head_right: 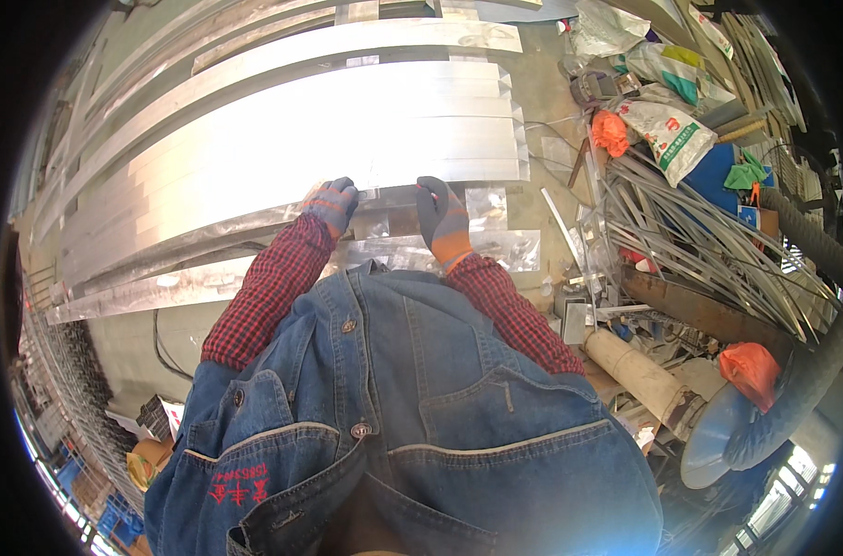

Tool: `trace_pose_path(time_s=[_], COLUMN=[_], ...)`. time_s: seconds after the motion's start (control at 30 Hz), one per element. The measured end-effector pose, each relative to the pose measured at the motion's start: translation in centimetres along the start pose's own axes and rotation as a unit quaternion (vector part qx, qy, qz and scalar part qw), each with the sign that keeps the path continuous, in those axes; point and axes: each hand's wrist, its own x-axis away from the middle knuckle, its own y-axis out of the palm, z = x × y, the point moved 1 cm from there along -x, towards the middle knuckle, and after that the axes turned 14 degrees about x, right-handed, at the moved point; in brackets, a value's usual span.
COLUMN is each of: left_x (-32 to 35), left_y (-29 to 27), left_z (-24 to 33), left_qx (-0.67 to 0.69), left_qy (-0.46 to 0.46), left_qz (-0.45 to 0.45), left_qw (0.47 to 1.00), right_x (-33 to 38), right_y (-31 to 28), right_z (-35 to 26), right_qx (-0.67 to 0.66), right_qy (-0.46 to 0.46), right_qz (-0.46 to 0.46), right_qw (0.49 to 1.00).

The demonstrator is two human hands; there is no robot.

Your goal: The person uses a triangular metal square and a marker to draw straight lines on several long, flat metal sheets laid on a workbench. The person repeatedly positions the square, draws a line, then repositions the square to continue marking across the sheet surface.

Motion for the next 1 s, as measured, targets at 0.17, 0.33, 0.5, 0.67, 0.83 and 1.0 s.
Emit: trace_pose_path(time_s=[0.17,0.33,0.5,0.67,0.83,1.0], left_x=[-0.2,-0.3,-0.4,-0.4,-0.5,-0.5], left_y=[-0.1,-0.2,-0.6,-0.5,-0.2,-0.2], left_z=[-0.2,0.1,0.3,0.3,0.0,0.0], left_qx=[0.0,-0.009,-0.017,-0.021,-0.02,-0.021], left_qy=[-0.002,-0.011,-0.021,-0.017,-0.016,-0.023], left_qz=[-0.013,-0.028,-0.052,-0.051,-0.049,-0.049], left_qw=[1.0,0.999,0.998,0.998,0.998,0.998], right_x=[0.0,-0.3,-0.6,-1.0,-1.1,-2.1], right_y=[0.2,0.4,0.8,1.7,1.6,2.6], right_z=[-0.1,0.0,0.2,-0.2,-0.8,-1.3], right_qx=[-0.008,0.008,0.019,0.071,0.075,0.073], right_qy=[-0.013,-0.02,-0.007,-0.061,-0.055,-0.037], right_qz=[0.001,0.003,-0.02,-0.011,-0.033,-0.054], right_qw=[1.0,1.0,1.0,0.996,0.995,0.995])
